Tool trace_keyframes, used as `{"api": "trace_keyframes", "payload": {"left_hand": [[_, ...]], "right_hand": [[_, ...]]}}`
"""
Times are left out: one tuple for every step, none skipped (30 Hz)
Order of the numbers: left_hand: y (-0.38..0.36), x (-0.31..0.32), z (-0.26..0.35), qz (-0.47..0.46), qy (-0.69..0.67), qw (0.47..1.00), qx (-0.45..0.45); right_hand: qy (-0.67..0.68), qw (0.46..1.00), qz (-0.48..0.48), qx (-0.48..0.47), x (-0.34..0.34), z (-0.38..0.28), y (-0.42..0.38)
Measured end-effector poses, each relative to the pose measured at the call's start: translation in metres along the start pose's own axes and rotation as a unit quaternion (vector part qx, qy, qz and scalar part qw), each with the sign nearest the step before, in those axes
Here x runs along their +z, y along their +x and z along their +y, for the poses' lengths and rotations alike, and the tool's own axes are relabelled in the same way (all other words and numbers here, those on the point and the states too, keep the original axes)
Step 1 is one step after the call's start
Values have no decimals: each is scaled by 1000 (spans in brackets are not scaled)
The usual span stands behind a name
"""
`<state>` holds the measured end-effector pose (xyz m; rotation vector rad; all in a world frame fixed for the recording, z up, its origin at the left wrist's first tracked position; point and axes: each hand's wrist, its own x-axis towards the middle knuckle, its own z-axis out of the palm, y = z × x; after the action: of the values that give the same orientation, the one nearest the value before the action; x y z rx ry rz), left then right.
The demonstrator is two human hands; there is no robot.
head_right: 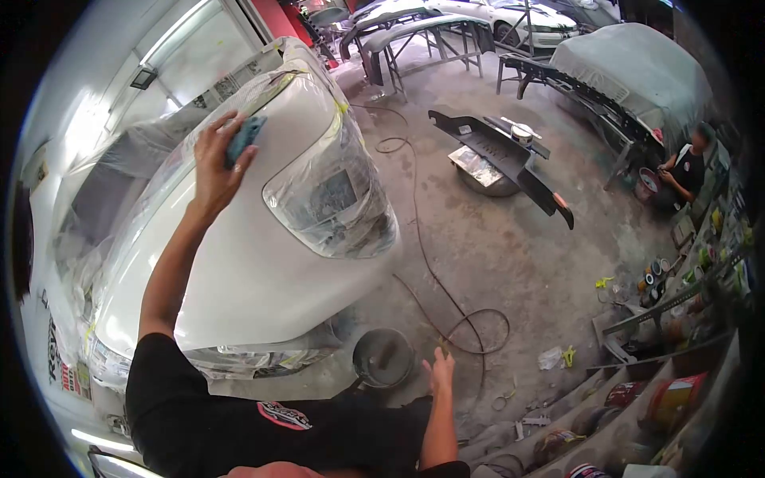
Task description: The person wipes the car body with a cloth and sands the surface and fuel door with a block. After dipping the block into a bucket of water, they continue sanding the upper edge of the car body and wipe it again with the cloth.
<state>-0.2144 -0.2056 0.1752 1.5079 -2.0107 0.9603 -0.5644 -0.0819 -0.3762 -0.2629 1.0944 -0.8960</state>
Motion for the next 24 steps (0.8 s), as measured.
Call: {"api": "trace_keyframes", "payload": {"left_hand": [[5, 15, -1, 24, 120, 991, 51], [9, 29, -3, 2, 109, 992, 66], [14, 44, -5, -19, 99, 992, 81], [26, 56, -6, -38, 87, 991, 97], [45, 71, -6, -37, 109, 986, 118], [64, 87, -6, -38, 130, 981, 136], [90, 95, 0, -124, 162, 975, 90], [116, 103, 5, -209, 192, 958, 43], [138, 119, 4, -267, 221, 938, 15], [156, 131, 2, -321, 249, 914, -12], [163, 140, -2, -333, 231, 914, -9], [164, 147, -4, -346, 214, 914, -7], [162, 152, -6, -359, 195, 913, -5], [156, 149, -5, -348, 165, 922, 48], [145, 138, -2, -334, 136, 927, 100], [134, 127, 0, -319, 108, 929, 151], [123, 111, 6, -336, 93, 923, 165], [104, 97, 5, -270, 78, 938, 203], [83, 82, -2, -199, 63, 948, 241], [65, 65, -10, -125, 50, 951, 278], [47, 48, -17, -144, 47, 951, 269], [29, 30, -27, -162, 44, 951, 259], [12, 13, -40, -182, 40, 950, 250], [-5, -2, -55, -188, 37, 950, 247]], "right_hand": [[-6, 1000, 0, 2, -3, -5, -3], [-12, 1000, 0, 6, -6, -7, -6], [-22, 1000, 15, 6, -16, -1, -3], [-29, 999, 31, 5, -26, 7, -2], [-39, 998, 48, 5, -35, 14, 0], [-50, 997, 60, 22, -41, 15, -2], [-62, 995, 73, 38, -47, 15, -7], [-74, 992, 86, 52, -53, 16, -12], [-78, 991, 89, 63, -59, 15, -18], [-79, 990, 92, 70, -63, 11, -22], [-80, 989, 96, 77, -63, 7, -27], [-48, 991, 107, 71, -62, 3, -33], [-18, 991, 118, 66, -61, -2, -38], [12, 990, 131, 58, -59, -9, -42], [43, 989, 138, 37, -52, -19, -46], [74, 987, 143, 16, -40, -28, -48], [104, 984, 147, -4, -25, -38, -51], [98, 991, 87, -35, -9, -50, -52], [92, 993, 26, -68, 9, -64, -51], [87, 993, -17, -81, 26, -69, -37], [81, 991, -60, -94, 47, -76, -21], [59, 988, -79, -122, 84, -96, -22], [37, 983, -98, -148, 129, -120, -28], [10, 970, -149, -193, 166, -140, -29]]}}
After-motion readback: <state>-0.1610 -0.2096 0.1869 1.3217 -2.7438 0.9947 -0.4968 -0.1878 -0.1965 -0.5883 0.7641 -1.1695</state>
